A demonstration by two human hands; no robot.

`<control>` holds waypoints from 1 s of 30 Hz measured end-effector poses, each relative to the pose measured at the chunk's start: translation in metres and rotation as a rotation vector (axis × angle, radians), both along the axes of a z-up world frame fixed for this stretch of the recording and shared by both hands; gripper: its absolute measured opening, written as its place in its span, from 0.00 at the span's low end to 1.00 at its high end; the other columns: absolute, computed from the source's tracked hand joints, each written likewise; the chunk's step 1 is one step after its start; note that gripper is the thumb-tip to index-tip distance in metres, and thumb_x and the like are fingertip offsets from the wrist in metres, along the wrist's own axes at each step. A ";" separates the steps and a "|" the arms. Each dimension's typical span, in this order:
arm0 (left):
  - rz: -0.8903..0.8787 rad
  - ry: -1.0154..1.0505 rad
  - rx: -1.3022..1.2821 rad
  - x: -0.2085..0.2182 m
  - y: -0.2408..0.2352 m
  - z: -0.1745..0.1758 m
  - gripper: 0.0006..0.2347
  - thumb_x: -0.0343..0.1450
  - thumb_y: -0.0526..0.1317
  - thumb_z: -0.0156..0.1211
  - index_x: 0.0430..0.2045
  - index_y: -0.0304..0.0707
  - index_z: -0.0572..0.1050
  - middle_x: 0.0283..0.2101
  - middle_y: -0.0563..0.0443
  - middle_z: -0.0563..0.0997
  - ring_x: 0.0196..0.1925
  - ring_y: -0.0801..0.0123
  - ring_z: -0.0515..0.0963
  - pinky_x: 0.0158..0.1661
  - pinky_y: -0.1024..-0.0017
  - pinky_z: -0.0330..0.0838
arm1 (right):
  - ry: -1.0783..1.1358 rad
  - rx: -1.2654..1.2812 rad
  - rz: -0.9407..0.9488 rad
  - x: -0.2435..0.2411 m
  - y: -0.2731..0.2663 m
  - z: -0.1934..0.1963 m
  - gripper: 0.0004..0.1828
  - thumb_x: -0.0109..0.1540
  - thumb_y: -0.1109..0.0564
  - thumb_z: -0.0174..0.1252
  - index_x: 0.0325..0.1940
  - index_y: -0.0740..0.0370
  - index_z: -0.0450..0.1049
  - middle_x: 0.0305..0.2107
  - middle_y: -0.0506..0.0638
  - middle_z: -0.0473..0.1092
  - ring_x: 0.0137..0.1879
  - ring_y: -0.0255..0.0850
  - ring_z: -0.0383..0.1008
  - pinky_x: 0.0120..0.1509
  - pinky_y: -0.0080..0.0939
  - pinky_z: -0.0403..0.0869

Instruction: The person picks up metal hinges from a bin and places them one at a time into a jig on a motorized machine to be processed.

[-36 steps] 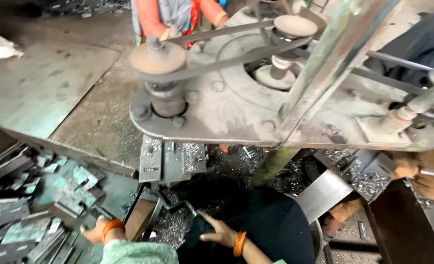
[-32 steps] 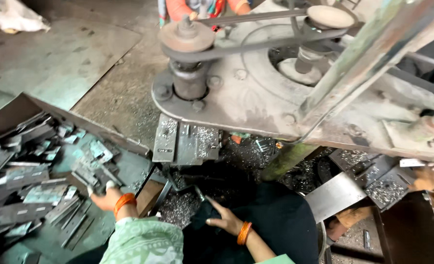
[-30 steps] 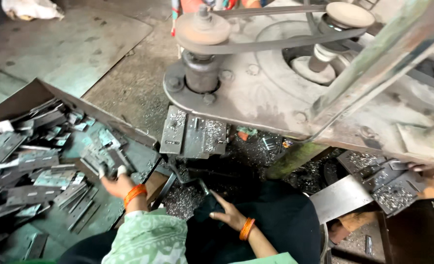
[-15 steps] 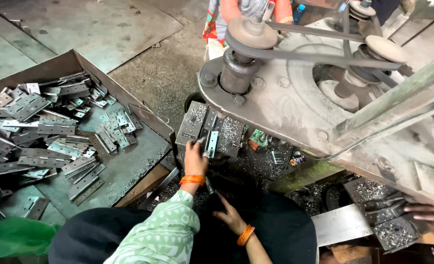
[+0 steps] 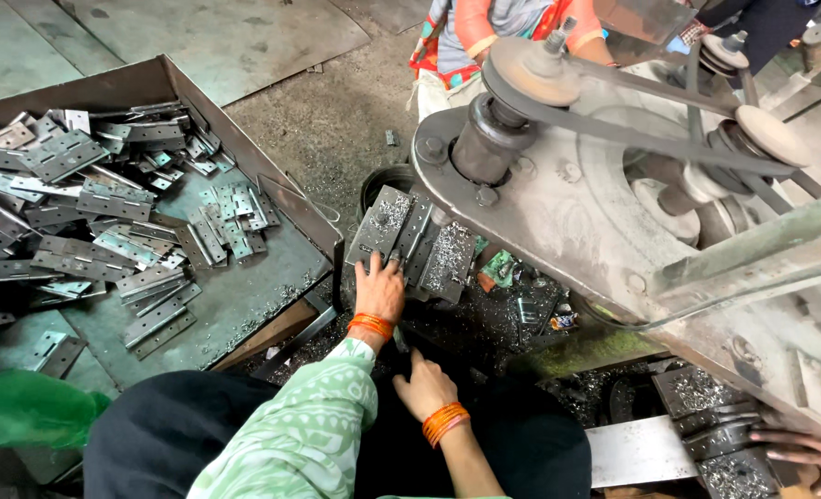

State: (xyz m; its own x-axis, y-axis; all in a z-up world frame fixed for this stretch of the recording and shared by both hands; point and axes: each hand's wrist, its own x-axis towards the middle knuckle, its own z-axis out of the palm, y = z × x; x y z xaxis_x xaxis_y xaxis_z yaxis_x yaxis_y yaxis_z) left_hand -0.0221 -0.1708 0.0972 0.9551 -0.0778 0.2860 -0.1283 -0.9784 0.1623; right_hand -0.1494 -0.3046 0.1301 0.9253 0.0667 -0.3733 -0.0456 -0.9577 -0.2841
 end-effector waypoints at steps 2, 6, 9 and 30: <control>-0.018 0.071 -0.014 0.006 0.001 0.000 0.13 0.72 0.40 0.51 0.46 0.43 0.81 0.62 0.54 0.74 0.69 0.49 0.61 0.62 0.38 0.57 | 0.003 -0.028 -0.014 -0.003 0.001 -0.014 0.41 0.59 0.45 0.61 0.74 0.54 0.56 0.49 0.63 0.75 0.53 0.62 0.77 0.57 0.60 0.76; -0.007 -0.059 -0.020 0.008 0.002 -0.007 0.13 0.72 0.40 0.51 0.45 0.41 0.81 0.64 0.53 0.73 0.69 0.48 0.61 0.60 0.38 0.57 | -0.086 0.038 -0.067 -0.044 -0.004 -0.084 0.46 0.59 0.45 0.62 0.77 0.49 0.49 0.51 0.61 0.74 0.51 0.63 0.77 0.54 0.62 0.76; -0.011 -0.137 -0.060 0.005 0.008 -0.011 0.13 0.71 0.41 0.51 0.46 0.41 0.80 0.63 0.53 0.73 0.69 0.49 0.61 0.62 0.36 0.54 | -0.094 0.108 -0.100 -0.046 -0.013 -0.111 0.46 0.58 0.46 0.62 0.77 0.48 0.49 0.49 0.62 0.75 0.52 0.62 0.77 0.54 0.61 0.77; -0.040 -0.104 -0.056 0.038 0.000 -0.003 0.14 0.71 0.39 0.51 0.49 0.42 0.80 0.62 0.54 0.74 0.71 0.49 0.60 0.65 0.32 0.49 | -0.011 0.008 -0.058 -0.035 -0.015 -0.076 0.49 0.58 0.44 0.63 0.77 0.54 0.48 0.49 0.64 0.74 0.51 0.65 0.76 0.54 0.62 0.76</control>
State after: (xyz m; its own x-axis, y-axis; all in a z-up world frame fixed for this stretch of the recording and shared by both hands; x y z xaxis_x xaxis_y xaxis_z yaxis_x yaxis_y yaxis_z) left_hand 0.0154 -0.1705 0.0942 0.9163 -0.0965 0.3887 -0.1865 -0.9617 0.2008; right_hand -0.1845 -0.3199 0.0545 0.9319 0.0154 -0.3625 -0.0979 -0.9513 -0.2922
